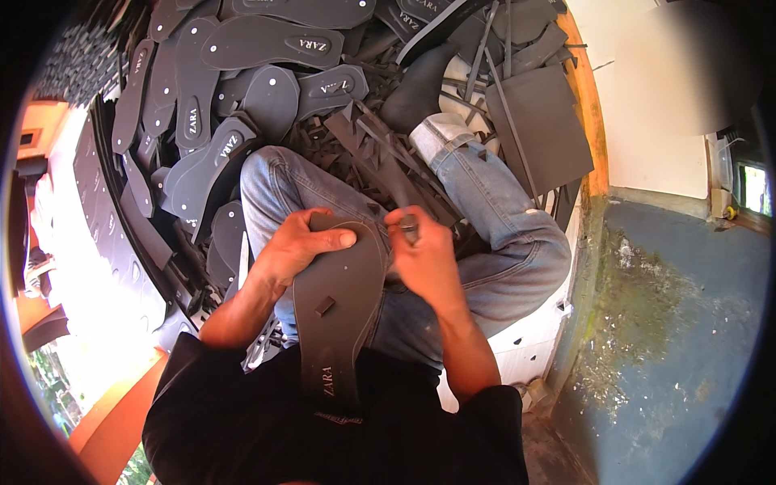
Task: The person uses a knife to cut away excess material from the edges of synthetic shoe soles while sitting on the floor.
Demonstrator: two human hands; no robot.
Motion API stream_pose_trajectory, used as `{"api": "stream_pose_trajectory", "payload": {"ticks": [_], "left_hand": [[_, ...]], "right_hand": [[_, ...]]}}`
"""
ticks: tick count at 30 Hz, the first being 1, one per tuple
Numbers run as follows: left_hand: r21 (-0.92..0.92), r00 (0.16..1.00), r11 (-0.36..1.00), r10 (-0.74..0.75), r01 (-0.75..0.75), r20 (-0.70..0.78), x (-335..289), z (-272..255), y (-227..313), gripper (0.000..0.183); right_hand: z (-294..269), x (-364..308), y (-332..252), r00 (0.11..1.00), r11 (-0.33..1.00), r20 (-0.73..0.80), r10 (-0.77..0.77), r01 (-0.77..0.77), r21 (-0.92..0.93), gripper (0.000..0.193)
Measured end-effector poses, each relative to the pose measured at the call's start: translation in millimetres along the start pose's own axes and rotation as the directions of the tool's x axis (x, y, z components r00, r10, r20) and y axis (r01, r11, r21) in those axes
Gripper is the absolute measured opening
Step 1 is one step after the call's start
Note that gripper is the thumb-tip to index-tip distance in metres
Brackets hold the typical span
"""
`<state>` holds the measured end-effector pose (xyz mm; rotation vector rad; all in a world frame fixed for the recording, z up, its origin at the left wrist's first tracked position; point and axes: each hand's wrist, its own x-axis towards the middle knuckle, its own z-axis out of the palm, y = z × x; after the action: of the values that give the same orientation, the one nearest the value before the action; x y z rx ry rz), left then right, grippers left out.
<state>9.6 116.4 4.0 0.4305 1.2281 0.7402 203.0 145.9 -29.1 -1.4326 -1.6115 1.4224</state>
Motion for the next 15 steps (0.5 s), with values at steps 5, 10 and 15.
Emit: {"api": "stream_pose_trajectory", "payload": {"ticks": [5,10,15], "left_hand": [[0.074,0.99,0.99,0.112,-0.118,0.086,13,-2,-16,0.04],[-0.408,0.964,0.903,0.215,-0.135,0.156,56,-20,-28,0.031],[-0.355,0.837,0.809,0.535,-0.468,0.115,52,40,-61,0.02]], "right_hand": [[-24,11,-13,0.916,0.854,0.311,0.253,-0.362,0.374,0.019],[-42,17,-19,0.965,0.784,-0.152,0.211,-0.074,0.616,0.019],[-16,-5,-19,0.929,0.777,-0.316,0.194,0.051,0.628,0.016]]}}
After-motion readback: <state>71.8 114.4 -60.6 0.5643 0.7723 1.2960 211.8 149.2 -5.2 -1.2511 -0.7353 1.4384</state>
